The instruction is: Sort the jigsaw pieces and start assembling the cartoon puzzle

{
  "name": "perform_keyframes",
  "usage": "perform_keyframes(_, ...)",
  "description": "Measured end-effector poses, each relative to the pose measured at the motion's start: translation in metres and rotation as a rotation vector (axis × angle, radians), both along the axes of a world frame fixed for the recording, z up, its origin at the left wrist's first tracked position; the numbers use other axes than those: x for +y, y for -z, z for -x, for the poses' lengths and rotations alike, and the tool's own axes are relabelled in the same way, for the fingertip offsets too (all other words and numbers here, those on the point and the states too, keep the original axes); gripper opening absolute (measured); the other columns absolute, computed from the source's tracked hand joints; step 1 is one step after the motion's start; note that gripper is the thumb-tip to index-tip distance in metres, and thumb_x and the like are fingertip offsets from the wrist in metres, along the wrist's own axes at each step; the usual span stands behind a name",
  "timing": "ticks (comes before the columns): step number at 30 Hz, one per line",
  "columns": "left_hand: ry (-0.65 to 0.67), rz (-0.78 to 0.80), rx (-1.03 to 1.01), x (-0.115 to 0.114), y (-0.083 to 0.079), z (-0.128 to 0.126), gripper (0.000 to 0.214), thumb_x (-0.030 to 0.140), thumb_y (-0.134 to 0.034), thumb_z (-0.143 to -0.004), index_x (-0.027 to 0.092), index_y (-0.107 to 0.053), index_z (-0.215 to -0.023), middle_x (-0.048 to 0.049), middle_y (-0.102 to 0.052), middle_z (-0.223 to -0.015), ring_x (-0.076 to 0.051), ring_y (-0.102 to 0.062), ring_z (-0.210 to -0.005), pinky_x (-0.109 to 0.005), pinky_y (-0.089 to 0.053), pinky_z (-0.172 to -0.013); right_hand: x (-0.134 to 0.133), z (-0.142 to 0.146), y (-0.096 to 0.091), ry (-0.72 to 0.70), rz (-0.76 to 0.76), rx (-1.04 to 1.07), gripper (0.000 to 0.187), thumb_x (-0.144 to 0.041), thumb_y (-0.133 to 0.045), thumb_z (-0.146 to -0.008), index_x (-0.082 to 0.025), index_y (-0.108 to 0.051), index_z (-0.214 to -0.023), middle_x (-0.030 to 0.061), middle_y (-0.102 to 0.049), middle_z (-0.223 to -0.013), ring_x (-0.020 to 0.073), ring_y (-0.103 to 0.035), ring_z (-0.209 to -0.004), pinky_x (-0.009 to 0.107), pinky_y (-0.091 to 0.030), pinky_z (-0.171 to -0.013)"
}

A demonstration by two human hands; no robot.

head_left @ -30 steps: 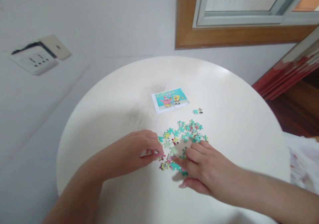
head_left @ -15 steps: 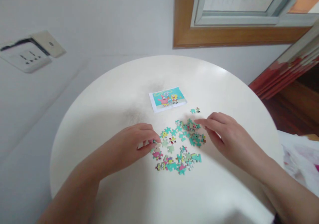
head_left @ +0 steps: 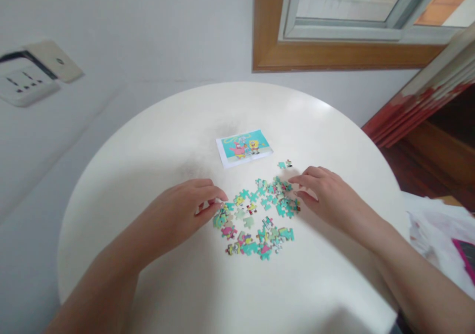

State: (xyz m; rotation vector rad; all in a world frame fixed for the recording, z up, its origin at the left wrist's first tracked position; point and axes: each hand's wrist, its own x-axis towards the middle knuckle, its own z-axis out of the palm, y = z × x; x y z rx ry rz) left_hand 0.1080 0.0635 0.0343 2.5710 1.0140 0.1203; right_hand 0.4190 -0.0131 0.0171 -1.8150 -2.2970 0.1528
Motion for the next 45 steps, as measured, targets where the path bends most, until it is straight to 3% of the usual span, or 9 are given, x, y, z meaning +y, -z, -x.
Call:
perform_keyframes(7,-0.007,0.016,0.009,0.001,0.001,0.001,0.026,0.026,-0.046,-0.094,0.023,-0.072,-0.097,-0.0029,-0.067,-0.088,-0.017,-0.06,-0.076,-0.027,-0.044,-0.069,0.003,0.0,0.005,-0.003,0.025,0.023,0.037,-0.009,-0.051,-0.091,-0.021,-0.071,-0.119,0.0108,-0.066,-0.096,0.023,-0.062,-0.089,0.04,-0.05,-0.082)
perform_keyframes(15,0.019,0.05,0.038,0.0,0.001,0.001,0.025,0.023,-0.046,-0.093,0.023,-0.071,-0.095,-0.0025,-0.064,-0.088,-0.016,-0.059,-0.078,-0.027,-0.043,-0.071,0.003,0.009,0.007,-0.118,0.037,0.065,0.02,-0.016,-0.058,-0.093,-0.02,-0.073,-0.105,0.009,-0.064,-0.096,0.0218,-0.058,-0.09,0.037,-0.045,-0.082)
perform_keyframes(20,0.082,0.107,0.039,-0.004,0.0,0.001,0.021,0.023,-0.048,-0.094,0.023,-0.069,-0.099,-0.0016,-0.061,-0.09,-0.015,-0.058,-0.078,-0.026,-0.044,-0.071,0.001,0.013,0.006,-0.19,0.03,0.12,0.018,-0.018,-0.059,-0.093,-0.021,-0.073,-0.104,0.0083,-0.065,-0.095,0.0206,-0.058,-0.089,0.035,-0.045,-0.081)
perform_keyframes(26,0.176,0.269,0.004,-0.012,-0.006,-0.003,0.021,0.015,-0.056,-0.089,0.026,-0.065,-0.105,-0.0004,-0.061,-0.1,-0.016,-0.061,-0.092,-0.024,-0.045,-0.082,0.0,0.013,0.003,-0.249,-0.006,0.161,0.02,-0.017,-0.059,-0.093,-0.023,-0.072,-0.107,0.0085,-0.065,-0.096,0.0199,-0.059,-0.09,0.033,-0.045,-0.079)
perform_keyframes(33,0.221,0.294,0.056,-0.013,-0.007,-0.005,0.026,0.005,-0.056,-0.084,0.025,-0.067,-0.096,0.0001,-0.058,-0.1,-0.015,-0.06,-0.09,-0.022,-0.044,-0.08,-0.002,0.014,-0.001,-0.31,0.0,0.23,0.024,-0.015,-0.056,-0.093,-0.025,-0.074,-0.107,0.0065,-0.064,-0.095,0.0185,-0.058,-0.089,0.032,-0.044,-0.079)
perform_keyframes(39,0.218,0.286,0.051,-0.014,-0.004,-0.006,0.023,0.008,-0.055,-0.087,0.025,-0.068,-0.094,0.0,-0.057,-0.095,-0.015,-0.059,-0.086,-0.023,-0.043,-0.077,-0.008,0.022,-0.016,-0.566,0.157,0.305,0.021,-0.014,-0.056,-0.095,-0.022,-0.074,-0.101,0.006,-0.064,-0.092,0.0169,-0.059,-0.089,0.031,-0.044,-0.082)
perform_keyframes(45,0.233,0.28,0.02,-0.014,-0.003,-0.006,0.022,0.008,-0.052,-0.088,0.024,-0.067,-0.091,-0.0005,-0.057,-0.092,-0.016,-0.058,-0.085,-0.023,-0.043,-0.076,-0.016,0.034,-0.012,-0.596,0.234,0.29,0.018,-0.029,-0.064,-0.094,-0.022,-0.071,-0.109,0.0063,-0.067,-0.098,0.0196,-0.06,-0.098,0.035,-0.044,-0.093)
